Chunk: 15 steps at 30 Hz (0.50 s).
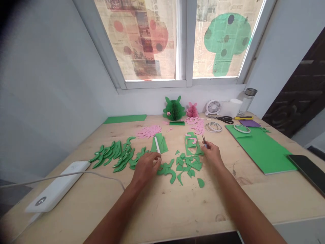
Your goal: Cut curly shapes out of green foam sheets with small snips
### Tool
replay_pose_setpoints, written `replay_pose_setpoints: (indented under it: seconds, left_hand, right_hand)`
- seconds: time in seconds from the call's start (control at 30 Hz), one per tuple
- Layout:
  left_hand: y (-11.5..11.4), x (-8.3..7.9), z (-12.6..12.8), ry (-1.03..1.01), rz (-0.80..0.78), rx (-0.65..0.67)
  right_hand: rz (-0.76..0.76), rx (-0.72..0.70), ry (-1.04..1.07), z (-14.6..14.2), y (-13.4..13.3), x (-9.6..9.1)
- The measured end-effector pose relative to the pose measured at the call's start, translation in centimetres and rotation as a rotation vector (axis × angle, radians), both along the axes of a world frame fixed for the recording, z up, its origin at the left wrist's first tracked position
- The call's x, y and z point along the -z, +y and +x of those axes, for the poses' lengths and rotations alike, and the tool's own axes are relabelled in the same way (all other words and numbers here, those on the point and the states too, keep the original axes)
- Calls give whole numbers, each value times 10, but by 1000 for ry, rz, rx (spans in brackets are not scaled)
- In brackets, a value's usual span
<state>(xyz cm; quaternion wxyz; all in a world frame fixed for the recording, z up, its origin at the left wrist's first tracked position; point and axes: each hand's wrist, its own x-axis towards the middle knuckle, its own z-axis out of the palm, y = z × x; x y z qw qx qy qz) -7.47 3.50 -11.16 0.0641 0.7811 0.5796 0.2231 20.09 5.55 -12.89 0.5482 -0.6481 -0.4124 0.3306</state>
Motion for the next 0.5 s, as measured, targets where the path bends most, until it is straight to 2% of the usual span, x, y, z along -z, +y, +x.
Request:
replay_pose_setpoints:
  seconds: [0.1, 0.5]
  left_hand:
    - [0, 0, -2, -28, 4, -1]
    - [1, 0, -1, -23, -9, -26]
  right_hand:
    - [-52, -49, -260, 2, 8, 0]
    - [-344, -3, -835, 12, 45, -13]
